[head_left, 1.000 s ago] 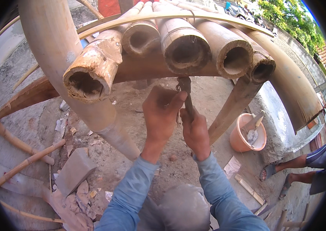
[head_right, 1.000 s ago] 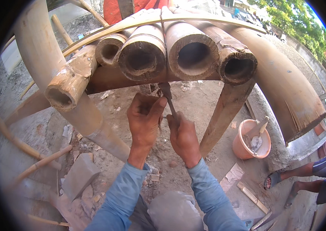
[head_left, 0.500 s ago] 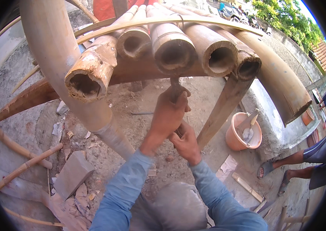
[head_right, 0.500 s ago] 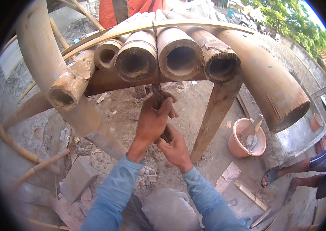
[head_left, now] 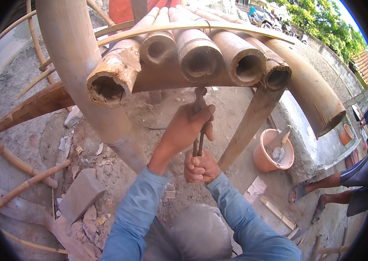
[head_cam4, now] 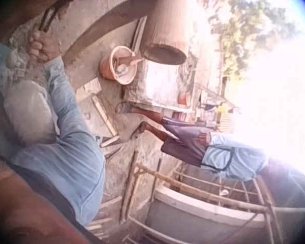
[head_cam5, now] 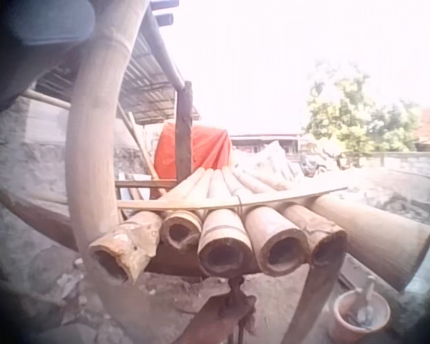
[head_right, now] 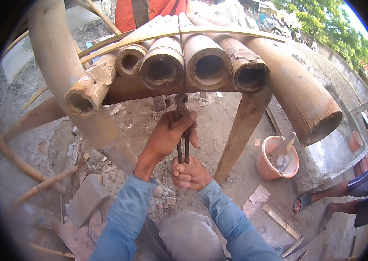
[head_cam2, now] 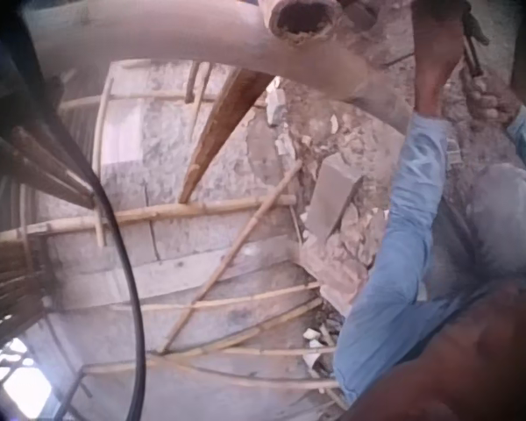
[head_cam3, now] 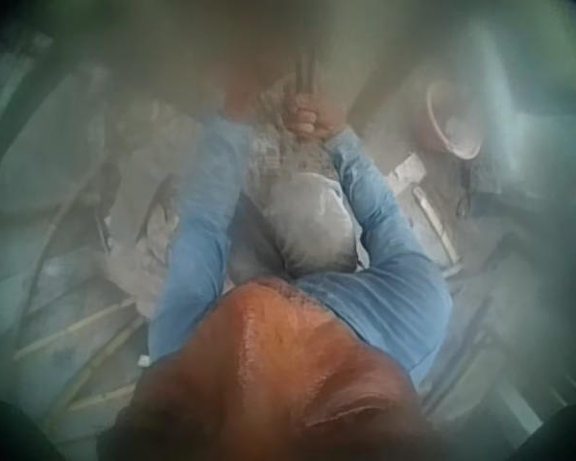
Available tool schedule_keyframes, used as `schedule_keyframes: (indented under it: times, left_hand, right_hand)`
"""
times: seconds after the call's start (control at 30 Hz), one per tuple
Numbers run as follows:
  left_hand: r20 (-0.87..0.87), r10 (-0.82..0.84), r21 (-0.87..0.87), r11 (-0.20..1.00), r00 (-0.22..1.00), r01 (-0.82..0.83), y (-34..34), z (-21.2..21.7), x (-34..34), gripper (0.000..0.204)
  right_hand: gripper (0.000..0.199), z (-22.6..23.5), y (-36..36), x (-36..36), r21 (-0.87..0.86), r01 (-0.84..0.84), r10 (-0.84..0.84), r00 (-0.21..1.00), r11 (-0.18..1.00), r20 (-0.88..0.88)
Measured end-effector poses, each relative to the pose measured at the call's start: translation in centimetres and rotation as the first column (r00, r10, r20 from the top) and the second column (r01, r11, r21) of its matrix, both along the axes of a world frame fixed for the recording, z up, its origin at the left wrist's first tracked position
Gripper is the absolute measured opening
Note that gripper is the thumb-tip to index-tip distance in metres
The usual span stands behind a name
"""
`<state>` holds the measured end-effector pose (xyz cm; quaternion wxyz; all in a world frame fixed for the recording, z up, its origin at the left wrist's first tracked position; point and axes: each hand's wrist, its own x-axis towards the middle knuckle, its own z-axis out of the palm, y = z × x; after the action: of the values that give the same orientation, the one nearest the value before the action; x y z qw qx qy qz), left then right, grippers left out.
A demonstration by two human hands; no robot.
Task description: The person is assembling a bamboo structure using pliers and a saw. They are securing bamboo poles together with wire and cutting the poles to size.
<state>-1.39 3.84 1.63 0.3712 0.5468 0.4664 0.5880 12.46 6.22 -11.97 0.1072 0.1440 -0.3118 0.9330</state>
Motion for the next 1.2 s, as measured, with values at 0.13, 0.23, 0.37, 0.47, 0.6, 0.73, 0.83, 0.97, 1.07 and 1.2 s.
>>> schedule_keyframes:
  times: [0.13,0.23,0.37,0.47,0.6,0.73,0.83,0.97,1.07,1.2]
  left_hand:
    - [0.015,0.192,-0.049,0.98,0.981,-0.191,0.3,-1.0,1.3,0.041]
    - [-0.003,0.529,0.12,0.843,0.849,-0.525,2.1,-2.7,4.4,0.041]
    - [-0.277,0.637,0.086,0.762,0.719,-0.642,1.2,-1.9,4.7,0.041]
    - [-0.44,0.586,0.071,0.777,0.68,-0.625,-0.8,0.3,4.3,0.044]
    - [-0.412,0.341,0.006,0.928,0.845,-0.372,-2.9,1.1,1.4,0.051]
    - [-0.207,0.089,-0.022,0.995,0.974,-0.096,-1.2,0.9,-1.3,0.05]
    - [-0.085,-0.09,0.085,0.992,0.992,0.097,0.9,-0.3,-2.0,0.046]
    - [0.101,-0.225,0.118,0.97,0.969,0.213,1.8,-0.9,-1.4,0.041]
    - [0.275,-0.326,0.137,0.945,0.905,0.298,2.0,-1.0,-1.0,0.034]
    - [0.245,-0.35,0.08,0.937,0.904,0.341,1.2,-0.1,-2.4,0.028]
  right_hand:
    - [0.016,1.8,-0.7,-0.3,0.813,0.512,-0.884,0.468,0.278,0.009]
    - [0.026,1.0,-2.2,-1.9,0.736,0.485,-0.87,-0.121,-0.472,-0.478]
    - [0.016,-0.4,-0.7,-1.0,0.754,0.596,-0.85,0.215,-0.276,-0.48]
    - [0.024,-1.1,-0.4,-0.8,0.609,0.676,-0.789,0.601,0.415,-0.13]
    - [0.045,-1.2,-0.6,0.0,0.085,0.185,-0.187,0.982,0.979,0.013]
    - [0.058,1.1,0.8,-0.6,0.761,0.515,-0.732,0.677,0.394,-0.079]
    - [0.07,3.2,2.4,2.1,0.857,0.404,-0.739,0.672,0.321,-0.04]
    - [0.07,5.2,2.3,3.2,0.873,0.325,-0.699,0.715,0.363,0.025]
    - [0.063,3.9,2.7,2.9,0.779,0.266,-0.578,0.803,0.567,0.147]
    - [0.054,4.5,0.8,1.0,0.608,0.425,-0.594,0.798,0.671,0.098]
